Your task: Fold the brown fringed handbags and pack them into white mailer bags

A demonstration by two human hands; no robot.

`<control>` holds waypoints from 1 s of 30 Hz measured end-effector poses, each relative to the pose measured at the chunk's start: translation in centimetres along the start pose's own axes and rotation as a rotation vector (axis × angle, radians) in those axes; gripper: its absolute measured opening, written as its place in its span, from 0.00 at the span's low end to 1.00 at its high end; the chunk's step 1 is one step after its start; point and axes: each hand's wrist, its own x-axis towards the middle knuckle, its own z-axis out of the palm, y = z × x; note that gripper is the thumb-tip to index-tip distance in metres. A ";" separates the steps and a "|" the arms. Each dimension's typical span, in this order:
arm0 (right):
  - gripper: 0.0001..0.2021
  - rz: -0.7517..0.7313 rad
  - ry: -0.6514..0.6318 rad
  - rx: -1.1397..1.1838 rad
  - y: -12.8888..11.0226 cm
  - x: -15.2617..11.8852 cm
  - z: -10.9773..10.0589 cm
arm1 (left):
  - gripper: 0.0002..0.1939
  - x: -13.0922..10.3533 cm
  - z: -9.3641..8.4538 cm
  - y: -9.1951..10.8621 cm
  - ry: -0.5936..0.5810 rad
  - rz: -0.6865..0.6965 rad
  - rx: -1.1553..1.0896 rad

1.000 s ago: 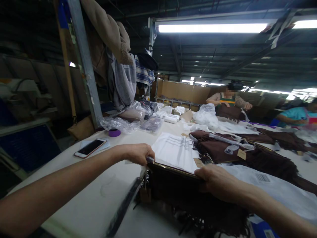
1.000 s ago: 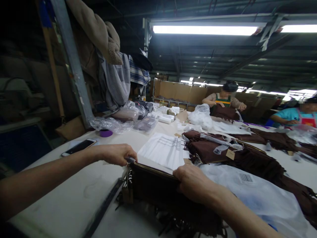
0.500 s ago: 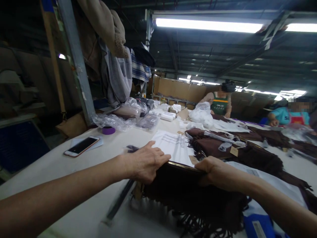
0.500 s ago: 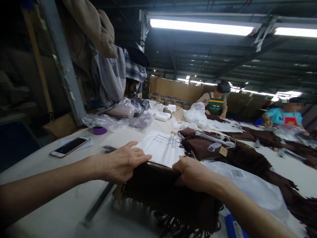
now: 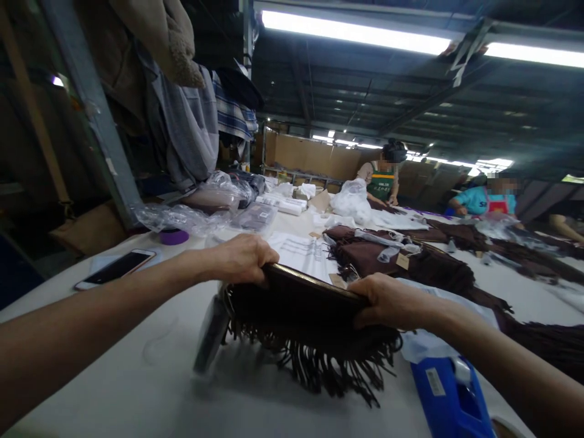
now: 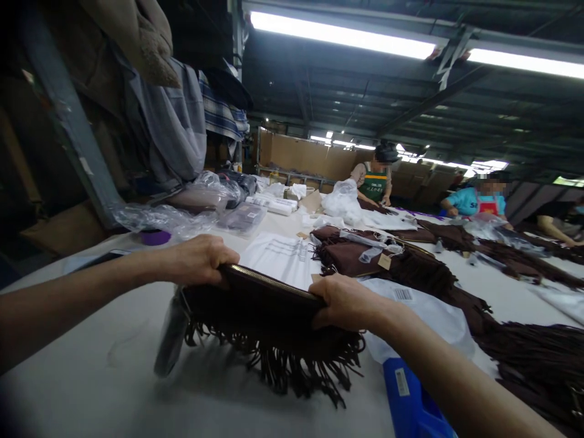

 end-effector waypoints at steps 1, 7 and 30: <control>0.05 0.008 0.000 -0.031 0.4 0.0 0.2 | 0.07 -0.1 -0.5 -0.3 -0.026 -0.006 -0.032; 0.05 -0.044 0.153 0.035 2.0 -0.1 -0.2 | 0.08 -1.3 -1.2 -1.8 -0.228 -0.140 -0.190; 0.10 -0.031 0.438 -0.425 1.8 2.8 -0.4 | 0.12 0.3 0.2 -5.5 0.234 -0.020 0.658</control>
